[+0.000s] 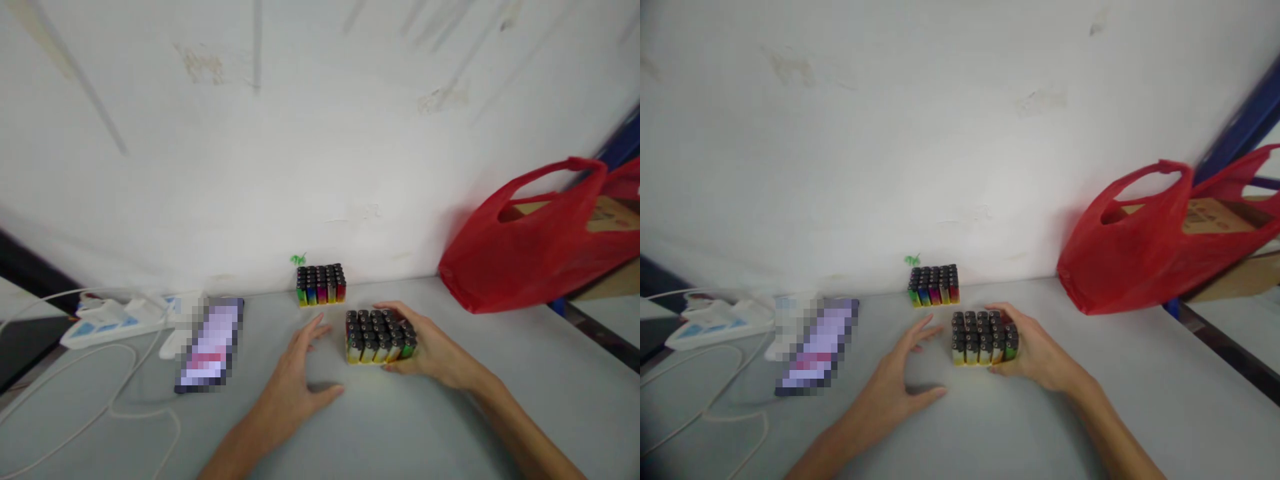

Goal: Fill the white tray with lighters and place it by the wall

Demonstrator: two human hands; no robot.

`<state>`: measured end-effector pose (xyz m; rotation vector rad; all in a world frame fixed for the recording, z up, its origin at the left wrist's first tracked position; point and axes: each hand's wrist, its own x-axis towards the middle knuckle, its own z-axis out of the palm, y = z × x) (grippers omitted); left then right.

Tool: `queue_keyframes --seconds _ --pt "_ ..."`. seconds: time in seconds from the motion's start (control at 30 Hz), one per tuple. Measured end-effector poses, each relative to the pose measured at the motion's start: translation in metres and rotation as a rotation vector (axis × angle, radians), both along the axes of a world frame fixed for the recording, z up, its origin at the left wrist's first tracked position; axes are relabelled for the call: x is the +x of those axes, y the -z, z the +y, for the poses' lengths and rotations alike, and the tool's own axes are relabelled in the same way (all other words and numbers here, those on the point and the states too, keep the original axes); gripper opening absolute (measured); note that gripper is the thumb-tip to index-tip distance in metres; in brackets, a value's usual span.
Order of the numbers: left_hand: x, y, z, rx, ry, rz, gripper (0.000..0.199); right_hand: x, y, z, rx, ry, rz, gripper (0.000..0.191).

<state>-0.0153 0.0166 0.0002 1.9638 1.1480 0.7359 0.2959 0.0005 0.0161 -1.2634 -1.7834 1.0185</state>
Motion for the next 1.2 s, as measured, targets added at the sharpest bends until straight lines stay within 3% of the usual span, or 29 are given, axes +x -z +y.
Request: queue_keyframes --seconds 0.23,0.53,0.83,1.2 --pt "0.000 0.004 0.001 0.019 -0.018 -0.043 0.093 0.045 0.026 0.036 0.106 0.206 0.074 0.082" --pt "-0.001 0.005 0.001 -0.003 0.010 -0.034 0.088 0.041 0.031 0.086 0.197 0.249 0.096 0.090" --pt "0.000 0.006 0.002 0.020 -0.006 -0.042 0.087 0.038 0.043 0.094 0.218 0.359 0.120 0.088" --pt "-0.005 0.012 0.007 0.066 -0.068 -0.033 0.070 0.020 0.039 0.089 0.222 0.421 0.133 0.085"
